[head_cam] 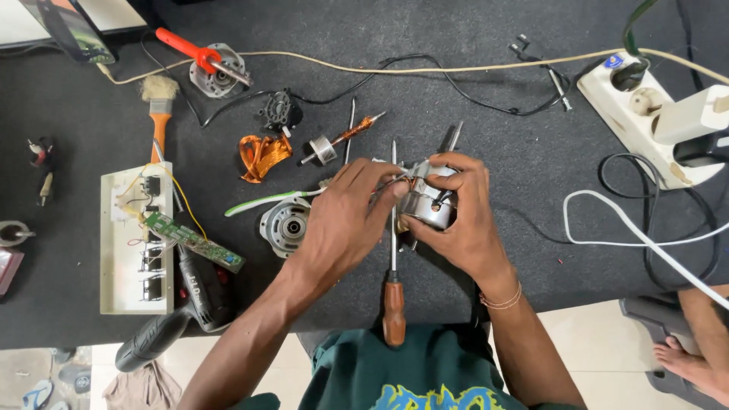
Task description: Repairing an electric motor by connecting internal wiring and assembling the motor housing components.
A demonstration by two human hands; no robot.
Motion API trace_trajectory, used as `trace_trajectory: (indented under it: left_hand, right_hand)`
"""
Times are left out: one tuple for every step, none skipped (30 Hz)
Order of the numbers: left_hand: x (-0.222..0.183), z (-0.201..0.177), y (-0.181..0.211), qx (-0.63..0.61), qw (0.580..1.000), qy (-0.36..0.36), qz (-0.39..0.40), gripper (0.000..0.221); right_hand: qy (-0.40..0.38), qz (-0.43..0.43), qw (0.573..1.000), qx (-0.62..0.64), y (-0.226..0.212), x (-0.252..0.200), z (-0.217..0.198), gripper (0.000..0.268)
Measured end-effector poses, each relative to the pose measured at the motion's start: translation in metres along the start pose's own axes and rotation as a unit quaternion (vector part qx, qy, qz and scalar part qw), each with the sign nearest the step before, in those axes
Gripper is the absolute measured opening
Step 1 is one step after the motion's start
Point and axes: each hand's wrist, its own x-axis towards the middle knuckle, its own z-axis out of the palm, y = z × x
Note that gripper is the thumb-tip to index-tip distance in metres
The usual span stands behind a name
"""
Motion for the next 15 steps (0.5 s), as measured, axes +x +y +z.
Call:
trace_trajectory:
  left_hand:
    - [0.0,0.001,-0.003,0.001,1.0,0.002,-0.003,0.02]
    - [0.002,0.003,-0.005,0.005,1.0,0.001,0.024,0.023]
    - [0.004,0.004,-0.007,0.009,0.999,0.001,0.051,0.026]
    - [0.007,0.001,-0.006,0.009,0.998,0.002,0.054,0.026]
    - [0.01,-0.002,-0.006,0.024,0.998,-0.018,0.057,0.029]
    - [0.013,-0.003,-0.005,0.037,0.997,-0.04,0.06,0.031]
    - [0.013,0.0,-0.01,0.036,0.996,-0.042,0.064,0.031]
    - [0.013,0.002,-0.016,0.036,0.995,-0.037,0.084,0.024]
    - [0.012,0.005,-0.022,0.035,0.994,-0.032,0.103,0.018]
    - [0.009,0.006,-0.022,0.036,0.994,-0.031,0.103,0.018]
    - [0.006,0.008,-0.024,0.097,0.986,-0.01,0.137,0.015]
    - [0.002,0.01,-0.025,0.158,0.973,0.012,0.17,0.019]
    - [-0.001,0.014,-0.026,0.159,0.973,0.012,0.17,0.019]
    - [-0.006,0.019,-0.026,0.175,0.971,0.015,0.161,0.018]
    - [-0.011,0.024,-0.026,0.191,0.97,0.018,0.153,0.018]
  right_hand:
    - [-0.003,-0.001,1.0,0.001,0.0,-0.001,0.001,0.057]
    - [-0.002,0.001,1.0,0.002,0.001,-0.001,0.001,0.057]
    - [-0.002,0.003,1.0,0.002,0.001,-0.002,0.0,0.057]
    - [0.001,0.0,1.0,0.0,-0.001,-0.001,0.0,0.057]
    - [-0.002,0.003,1.0,0.002,-0.003,-0.001,-0.001,0.056]
    - [-0.004,0.008,1.0,0.003,-0.005,-0.002,-0.002,0.054]
    - [-0.001,0.009,1.0,0.001,-0.006,-0.003,-0.003,0.054]
    - [0.0,0.01,1.0,-0.001,-0.006,-0.002,-0.002,0.055]
    - [0.0,0.01,1.0,-0.002,-0.007,-0.002,-0.002,0.055]
    - [0.0,0.01,1.0,-0.001,-0.007,-0.002,-0.002,0.055]
    - [0.0,0.004,1.0,-0.007,-0.008,-0.002,-0.001,0.054]
    - [0.001,-0.001,1.0,-0.012,-0.008,-0.001,-0.001,0.054]
    - [0.0,-0.001,1.0,-0.011,-0.007,0.0,-0.001,0.054]
    - [-0.002,-0.003,1.0,-0.005,-0.007,0.0,-0.002,0.054]
    - [-0.004,-0.005,1.0,0.0,-0.007,0.0,-0.002,0.053]
